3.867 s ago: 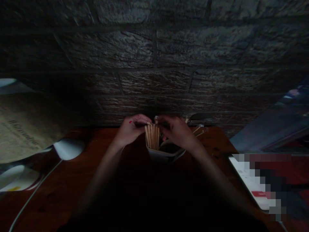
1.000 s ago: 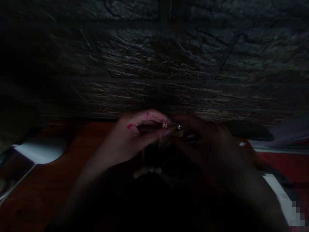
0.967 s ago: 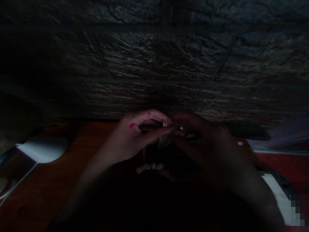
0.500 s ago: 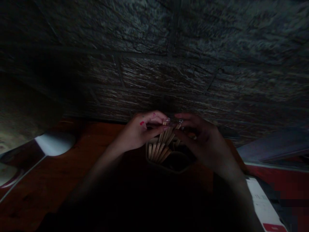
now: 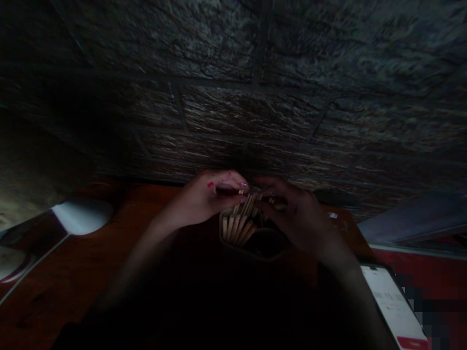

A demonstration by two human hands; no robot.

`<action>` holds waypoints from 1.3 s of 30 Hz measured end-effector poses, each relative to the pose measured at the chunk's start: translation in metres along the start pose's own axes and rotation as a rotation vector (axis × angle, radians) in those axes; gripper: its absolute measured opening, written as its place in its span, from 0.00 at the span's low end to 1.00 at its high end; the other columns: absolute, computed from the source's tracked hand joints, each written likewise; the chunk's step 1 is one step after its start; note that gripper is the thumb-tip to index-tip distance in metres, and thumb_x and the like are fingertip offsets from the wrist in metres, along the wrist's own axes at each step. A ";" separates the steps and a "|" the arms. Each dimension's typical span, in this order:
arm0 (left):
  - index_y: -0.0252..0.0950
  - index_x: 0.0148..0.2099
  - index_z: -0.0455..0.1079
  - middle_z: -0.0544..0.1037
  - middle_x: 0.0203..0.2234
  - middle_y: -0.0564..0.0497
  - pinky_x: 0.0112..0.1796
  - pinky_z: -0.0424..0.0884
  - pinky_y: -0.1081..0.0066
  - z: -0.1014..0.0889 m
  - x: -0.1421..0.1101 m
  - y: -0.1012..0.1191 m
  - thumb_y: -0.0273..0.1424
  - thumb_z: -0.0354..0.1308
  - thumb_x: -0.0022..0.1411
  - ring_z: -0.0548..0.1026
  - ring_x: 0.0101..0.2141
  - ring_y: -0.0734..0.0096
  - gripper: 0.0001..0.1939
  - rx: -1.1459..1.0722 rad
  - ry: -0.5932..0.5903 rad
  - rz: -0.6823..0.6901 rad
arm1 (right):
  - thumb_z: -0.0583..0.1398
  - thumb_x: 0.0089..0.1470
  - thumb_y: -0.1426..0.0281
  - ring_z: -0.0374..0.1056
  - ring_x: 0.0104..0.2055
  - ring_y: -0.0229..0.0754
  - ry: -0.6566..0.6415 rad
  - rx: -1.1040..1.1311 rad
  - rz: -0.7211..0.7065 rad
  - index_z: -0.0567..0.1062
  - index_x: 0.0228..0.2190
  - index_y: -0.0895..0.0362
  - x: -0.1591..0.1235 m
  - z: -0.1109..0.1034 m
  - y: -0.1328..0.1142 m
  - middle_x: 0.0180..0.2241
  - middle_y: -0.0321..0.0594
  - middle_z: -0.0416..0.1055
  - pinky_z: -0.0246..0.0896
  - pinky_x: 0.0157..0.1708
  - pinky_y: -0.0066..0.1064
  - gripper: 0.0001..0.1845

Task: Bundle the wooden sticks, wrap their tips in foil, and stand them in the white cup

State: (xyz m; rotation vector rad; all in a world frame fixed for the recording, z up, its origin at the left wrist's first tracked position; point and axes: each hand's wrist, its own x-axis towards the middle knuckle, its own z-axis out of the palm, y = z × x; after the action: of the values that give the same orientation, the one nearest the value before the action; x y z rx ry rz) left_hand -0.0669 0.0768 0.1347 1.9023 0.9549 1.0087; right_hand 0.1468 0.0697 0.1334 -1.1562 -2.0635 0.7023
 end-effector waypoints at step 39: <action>0.34 0.38 0.78 0.80 0.30 0.52 0.30 0.68 0.77 -0.004 -0.001 0.001 0.33 0.60 0.64 0.75 0.30 0.75 0.08 0.149 -0.111 -0.099 | 0.63 0.58 0.69 0.75 0.37 0.39 -0.046 0.058 -0.080 0.79 0.41 0.53 0.008 0.005 0.008 0.38 0.35 0.80 0.65 0.35 0.30 0.09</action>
State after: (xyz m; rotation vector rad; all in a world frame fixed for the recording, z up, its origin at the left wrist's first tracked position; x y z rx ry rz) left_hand -0.0704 0.0767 0.1374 1.9895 1.0739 0.7850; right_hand 0.1443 0.0798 0.1266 -1.0282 -2.1015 0.7517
